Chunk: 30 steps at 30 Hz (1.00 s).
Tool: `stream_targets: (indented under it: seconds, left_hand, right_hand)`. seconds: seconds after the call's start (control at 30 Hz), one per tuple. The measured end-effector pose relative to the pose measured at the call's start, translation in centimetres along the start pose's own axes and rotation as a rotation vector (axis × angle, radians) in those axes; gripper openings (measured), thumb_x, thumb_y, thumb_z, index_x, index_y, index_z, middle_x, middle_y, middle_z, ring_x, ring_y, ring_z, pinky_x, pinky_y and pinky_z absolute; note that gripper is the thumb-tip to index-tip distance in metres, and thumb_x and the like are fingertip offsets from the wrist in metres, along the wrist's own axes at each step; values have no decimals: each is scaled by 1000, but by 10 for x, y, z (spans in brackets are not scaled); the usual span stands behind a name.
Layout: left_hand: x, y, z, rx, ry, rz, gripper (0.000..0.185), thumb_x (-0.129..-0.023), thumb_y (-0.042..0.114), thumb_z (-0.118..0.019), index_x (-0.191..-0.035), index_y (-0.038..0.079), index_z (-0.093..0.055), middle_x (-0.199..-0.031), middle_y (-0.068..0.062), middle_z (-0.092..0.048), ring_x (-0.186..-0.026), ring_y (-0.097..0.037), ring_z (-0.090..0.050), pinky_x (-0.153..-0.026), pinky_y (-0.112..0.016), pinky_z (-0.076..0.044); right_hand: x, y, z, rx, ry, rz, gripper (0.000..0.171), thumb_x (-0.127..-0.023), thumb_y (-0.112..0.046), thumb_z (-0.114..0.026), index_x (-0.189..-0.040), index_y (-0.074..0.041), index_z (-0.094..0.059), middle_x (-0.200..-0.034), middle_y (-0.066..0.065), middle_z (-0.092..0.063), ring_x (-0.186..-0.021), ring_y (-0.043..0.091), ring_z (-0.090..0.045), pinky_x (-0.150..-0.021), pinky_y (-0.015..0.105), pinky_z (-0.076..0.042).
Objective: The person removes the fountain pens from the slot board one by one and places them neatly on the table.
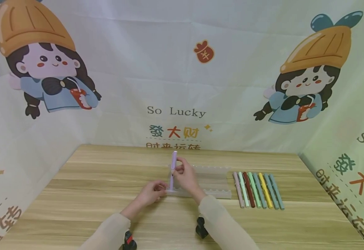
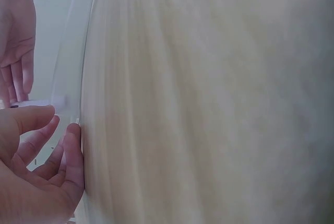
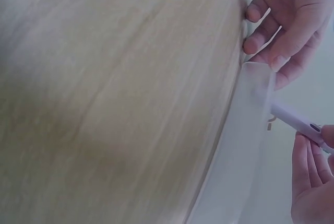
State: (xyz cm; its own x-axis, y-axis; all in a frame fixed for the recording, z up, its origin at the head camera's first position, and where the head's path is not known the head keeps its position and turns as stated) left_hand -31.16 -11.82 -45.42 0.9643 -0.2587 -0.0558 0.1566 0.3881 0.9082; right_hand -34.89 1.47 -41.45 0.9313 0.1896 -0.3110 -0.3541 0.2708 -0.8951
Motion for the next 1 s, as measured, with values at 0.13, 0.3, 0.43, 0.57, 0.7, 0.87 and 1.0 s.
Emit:
stream_targets:
  seconds: [0.13, 0.3, 0.43, 0.57, 0.7, 0.87, 1.0]
  left_hand:
    - [0, 1, 0, 1, 0, -13, 15, -82, -2, -56, -96, -6, -57, -80, -10, -59, -64, -18, -52, -52, -31, -45]
    - [0, 0, 0, -15, 5, -7, 15, -82, -1, -56, -97, -5, -57, -81, -9, -59, -65, -18, -53, -52, -31, -45]
    - [0, -2, 0, -25, 15, 5, 16, -82, -1, -56, -97, -5, -58, -81, -9, -60, -66, -19, -53, -53, -31, -46]
    - [0, -2, -1, -27, 20, 3, 16, -81, -2, -56, -96, -5, -57, -80, -8, -59, -66, -19, -53, -53, -30, -45]
    - [0, -2, -1, -21, 22, 2, 16, -81, -3, -56, -96, -6, -57, -79, -8, -59, -64, -19, -52, -52, -30, -45]
    - [-1, -2, -1, -17, 27, 5, 15, -81, -2, -57, -96, -5, -57, -79, -7, -59, -64, -18, -52, -53, -31, -45]
    - [0, -3, -1, -16, 29, 6, 16, -81, -2, -57, -96, -5, -57, -79, -7, -58, -64, -18, -52, -53, -32, -45]
  right_hand:
    - [1, -4, 6, -27, 56, 19, 44, -79, 4, -60, -120, 3, -45, -83, 16, -60, -75, 27, -59, -66, 30, -49]
    - [1, -6, 16, -71, 106, 28, 43, -79, 5, -58, -120, 5, -44, -86, 19, -58, -79, 32, -59, -69, 35, -49]
    - [2, -6, 25, -72, 111, 4, 43, -79, 5, -58, -119, 3, -45, -85, 17, -58, -76, 29, -60, -65, 31, -49]
    - [4, -5, 35, -76, 113, -9, 43, -78, 6, -58, -119, 2, -46, -85, 17, -58, -74, 29, -60, -62, 32, -50]
    - [5, -2, 44, -81, 114, -5, 43, -77, 8, -58, -119, 3, -47, -83, 18, -57, -72, 28, -59, -59, 32, -50]
    - [10, 2, 57, -89, 106, -11, 44, -77, 8, -59, -118, 3, -47, -81, 17, -55, -69, 25, -58, -57, 31, -51]
    - [16, 2, 67, -77, 96, -27, 45, -76, 8, -59, -118, 1, -47, -81, 15, -54, -69, 24, -57, -58, 32, -51]
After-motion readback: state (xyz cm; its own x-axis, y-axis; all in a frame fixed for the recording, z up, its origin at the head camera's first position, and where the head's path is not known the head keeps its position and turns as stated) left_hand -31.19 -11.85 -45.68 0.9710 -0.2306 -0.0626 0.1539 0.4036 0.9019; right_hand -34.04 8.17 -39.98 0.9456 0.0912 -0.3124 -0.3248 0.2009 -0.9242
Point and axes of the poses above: each hand's wrist, its own x-axis away from the middle knuckle, its own z-axis out of the back of the hand, y = z × x, the point moved 5 cm from there along -x, towards the middle knuckle
